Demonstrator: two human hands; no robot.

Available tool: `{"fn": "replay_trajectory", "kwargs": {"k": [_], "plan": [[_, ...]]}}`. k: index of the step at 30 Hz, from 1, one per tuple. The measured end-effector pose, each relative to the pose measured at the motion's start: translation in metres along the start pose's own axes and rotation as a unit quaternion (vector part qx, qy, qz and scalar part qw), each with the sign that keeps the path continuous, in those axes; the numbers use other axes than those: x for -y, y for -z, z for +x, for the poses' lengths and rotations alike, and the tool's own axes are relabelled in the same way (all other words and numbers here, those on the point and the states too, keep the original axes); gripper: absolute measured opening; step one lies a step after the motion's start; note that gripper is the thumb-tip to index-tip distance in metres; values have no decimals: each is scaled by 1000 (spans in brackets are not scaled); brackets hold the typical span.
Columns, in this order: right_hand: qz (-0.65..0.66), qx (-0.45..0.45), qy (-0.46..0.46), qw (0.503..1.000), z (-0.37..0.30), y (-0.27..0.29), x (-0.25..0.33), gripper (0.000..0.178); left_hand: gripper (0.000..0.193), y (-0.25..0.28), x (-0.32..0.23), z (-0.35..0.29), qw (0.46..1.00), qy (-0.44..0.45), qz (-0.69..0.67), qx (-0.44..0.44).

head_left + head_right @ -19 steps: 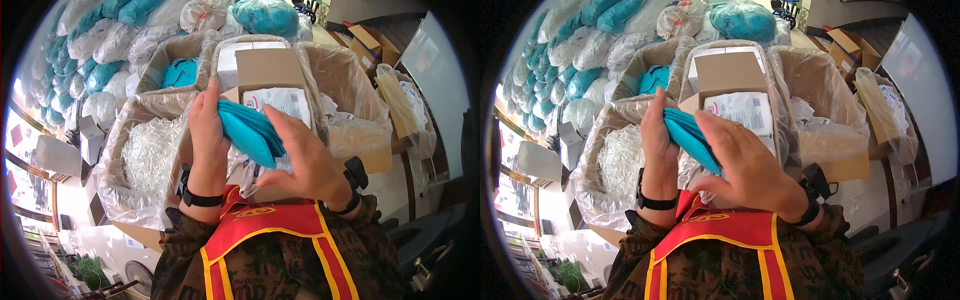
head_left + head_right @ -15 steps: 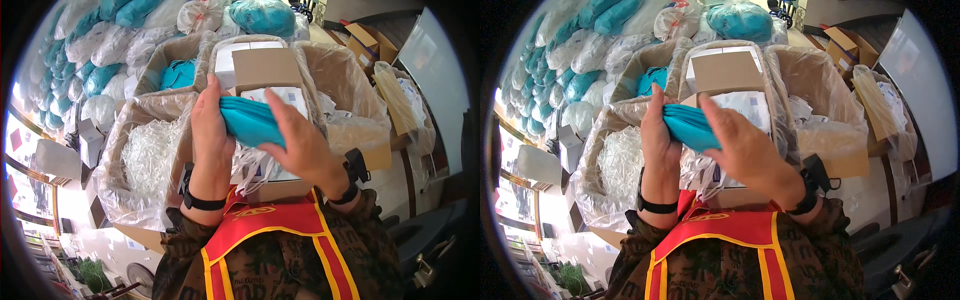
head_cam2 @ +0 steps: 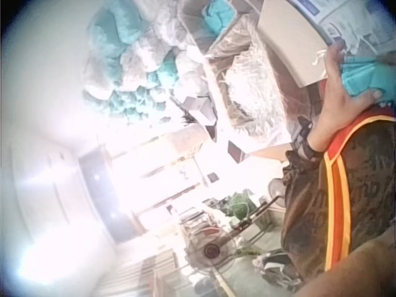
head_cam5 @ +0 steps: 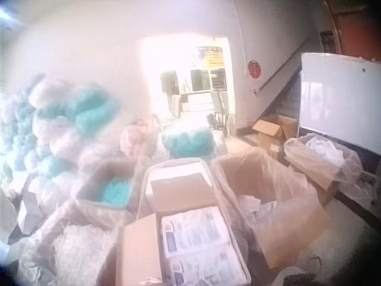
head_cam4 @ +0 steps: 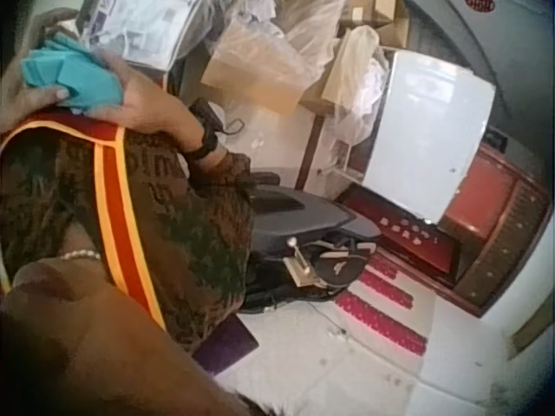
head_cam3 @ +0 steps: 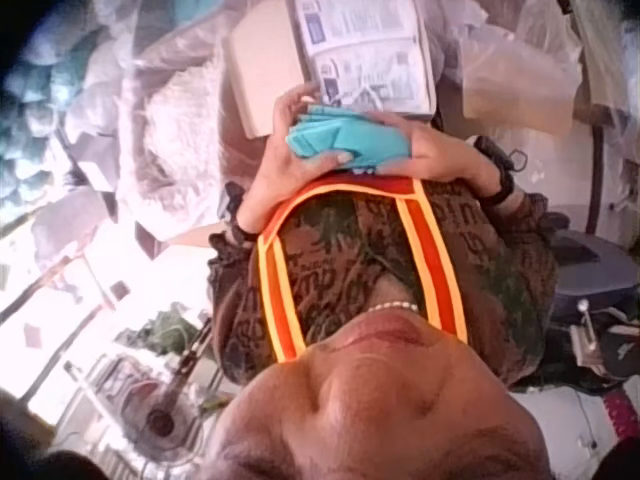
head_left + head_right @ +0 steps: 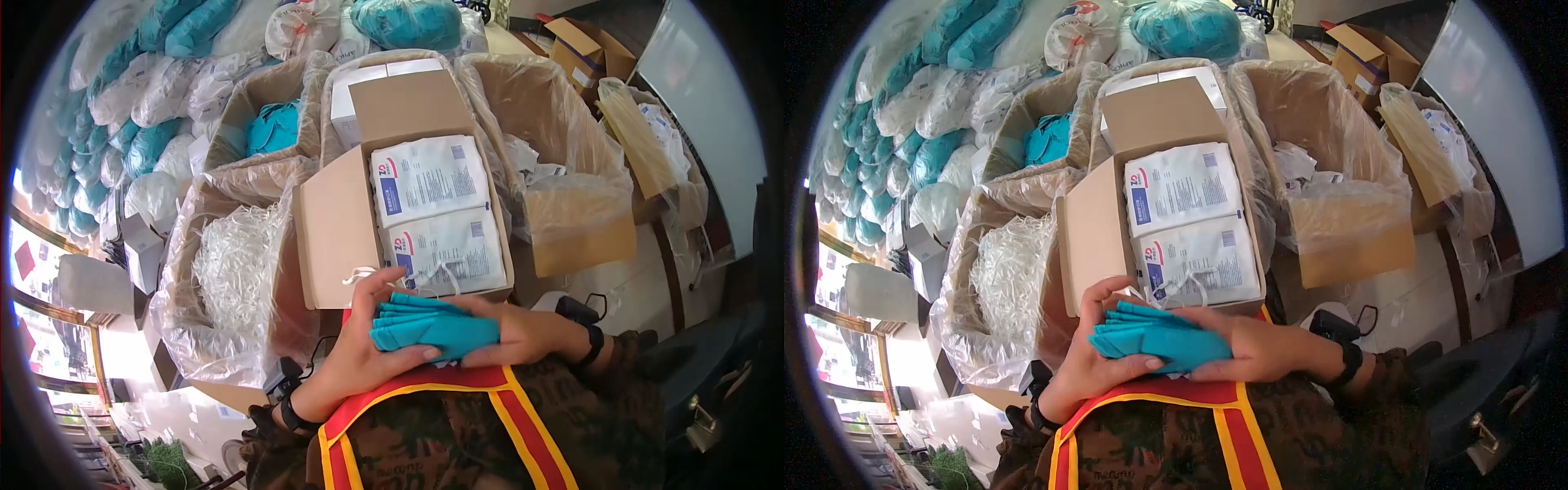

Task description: Unboxing and organizing individual face masks from larger retail boxes in a storage area.

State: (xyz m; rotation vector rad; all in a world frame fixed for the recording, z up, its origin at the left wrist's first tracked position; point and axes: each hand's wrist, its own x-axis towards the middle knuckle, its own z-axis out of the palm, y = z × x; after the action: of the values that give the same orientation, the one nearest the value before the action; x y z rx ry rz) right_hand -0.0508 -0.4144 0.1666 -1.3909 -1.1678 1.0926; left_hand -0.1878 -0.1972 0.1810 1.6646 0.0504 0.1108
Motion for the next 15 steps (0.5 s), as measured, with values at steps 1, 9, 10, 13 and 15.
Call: {"fn": "replay_trajectory", "kwargs": {"k": [1, 9, 10, 13, 15], "plan": [[-43, -21, -12, 999, 6, 4, 4, 77, 91, -3, -1, 2, 1000, -10, 9, -23], [-8, -189, 111, 976, 48, 67, 61, 65, 98, 18, -21, 83, 951, -56, -303, -25], [20, -182, 130, 975, 53, 74, 67, 64, 96, 17, -23, 83, 957, -46, -288, -10], [1, -154, 145, 977, 56, 85, 81, 60, 85, 15, -27, 86, 970, -38, -239, 26], [-41, -139, 144, 979, 57, 89, 83, 59, 85, 16, -23, 86, 962, -11, -269, 48]]}}
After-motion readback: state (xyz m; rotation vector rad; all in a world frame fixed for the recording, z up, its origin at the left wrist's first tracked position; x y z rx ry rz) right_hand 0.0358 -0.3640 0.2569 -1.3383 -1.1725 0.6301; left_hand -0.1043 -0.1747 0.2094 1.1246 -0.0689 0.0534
